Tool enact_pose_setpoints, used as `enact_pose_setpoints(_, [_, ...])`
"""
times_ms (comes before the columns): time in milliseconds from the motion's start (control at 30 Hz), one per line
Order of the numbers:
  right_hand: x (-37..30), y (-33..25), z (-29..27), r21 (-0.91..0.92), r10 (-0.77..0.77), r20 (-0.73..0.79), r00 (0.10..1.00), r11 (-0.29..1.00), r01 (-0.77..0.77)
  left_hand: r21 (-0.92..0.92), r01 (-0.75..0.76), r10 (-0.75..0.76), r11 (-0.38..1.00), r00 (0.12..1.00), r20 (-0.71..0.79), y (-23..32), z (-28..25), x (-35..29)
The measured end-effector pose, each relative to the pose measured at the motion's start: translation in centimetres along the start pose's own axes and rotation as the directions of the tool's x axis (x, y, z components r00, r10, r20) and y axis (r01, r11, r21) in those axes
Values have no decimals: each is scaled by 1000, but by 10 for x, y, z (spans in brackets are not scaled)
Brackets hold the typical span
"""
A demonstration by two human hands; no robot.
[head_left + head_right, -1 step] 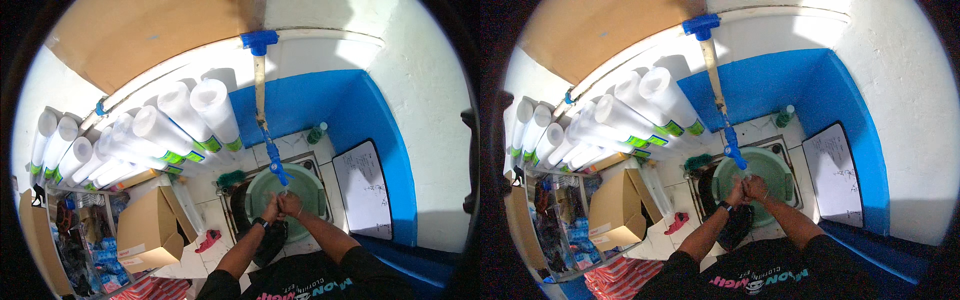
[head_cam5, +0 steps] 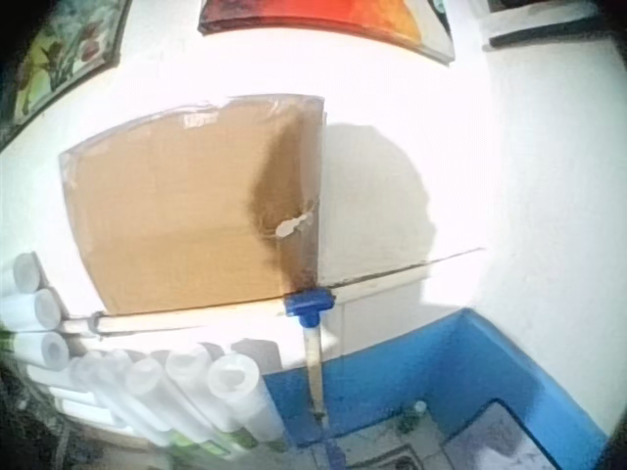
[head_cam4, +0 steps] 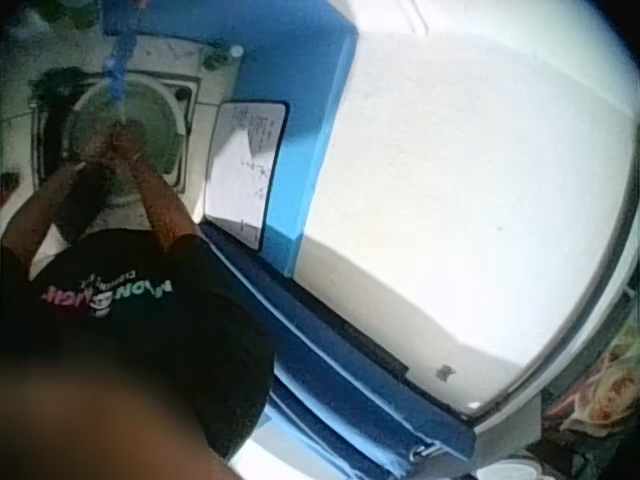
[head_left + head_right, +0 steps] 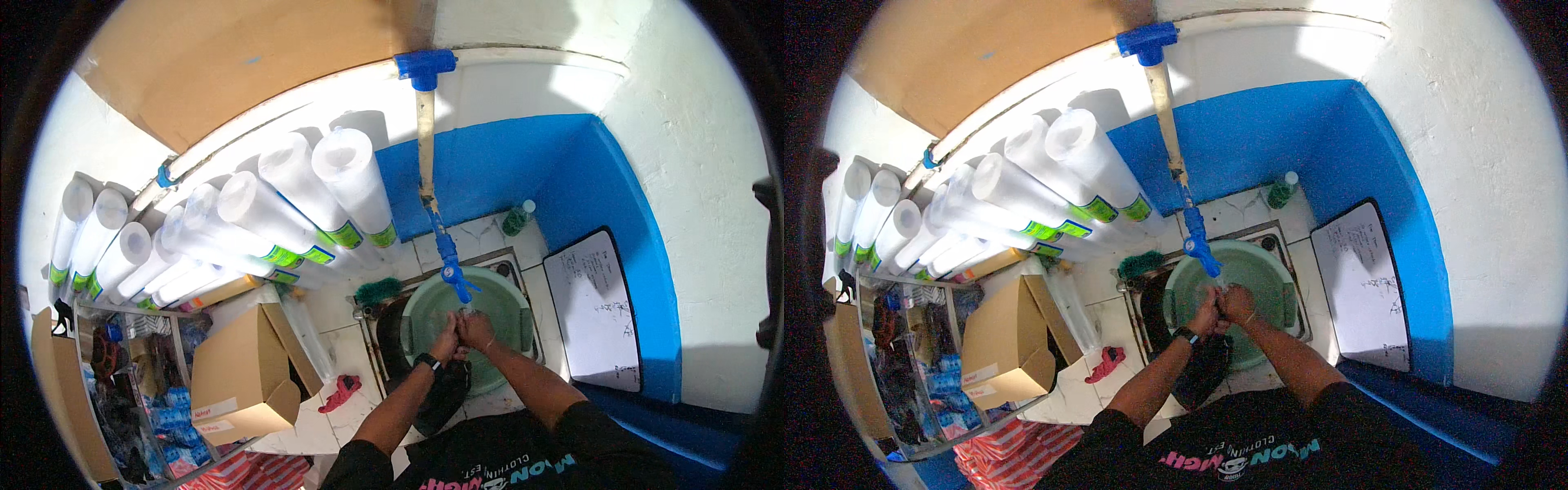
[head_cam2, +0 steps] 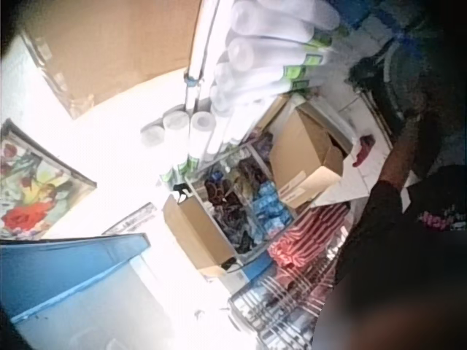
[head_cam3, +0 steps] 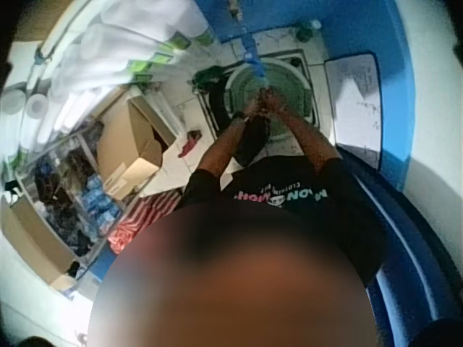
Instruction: The person washes a black garment by hand in a green basin under a running tap, then rinses it and wrings out the water. They place the garment on a nearby surface and wipe the basin with a pink cloth.
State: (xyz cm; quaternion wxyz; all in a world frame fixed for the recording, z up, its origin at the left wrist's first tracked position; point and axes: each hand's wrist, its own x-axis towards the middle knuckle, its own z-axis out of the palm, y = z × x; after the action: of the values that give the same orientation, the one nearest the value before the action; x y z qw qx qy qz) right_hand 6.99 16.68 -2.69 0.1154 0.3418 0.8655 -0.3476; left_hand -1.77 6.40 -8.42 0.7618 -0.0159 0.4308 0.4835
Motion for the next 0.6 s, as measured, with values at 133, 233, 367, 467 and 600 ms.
enact_pose_setpoints(133, [19,-2,26,230,210,-319,924,963,-139,-4,-98,98,995,995,9,5,10,8])
enact_pose_setpoints(233, [13,6,46,236,4,-446,895,965,113,-171,-338,297,925,927,-228,1,19,13])
enact_pose_setpoints(367, [-1,11,48,598,184,-502,845,780,185,29,-229,231,973,963,-136,-13,1,31])
enact_pose_setpoints(467, [-13,5,44,-120,-392,-636,664,901,417,155,-574,560,804,819,125,-28,-22,49])
enact_pose_setpoints(600, [-2,6,28,150,-342,-454,823,881,448,285,-591,592,755,801,95,-29,-25,49])
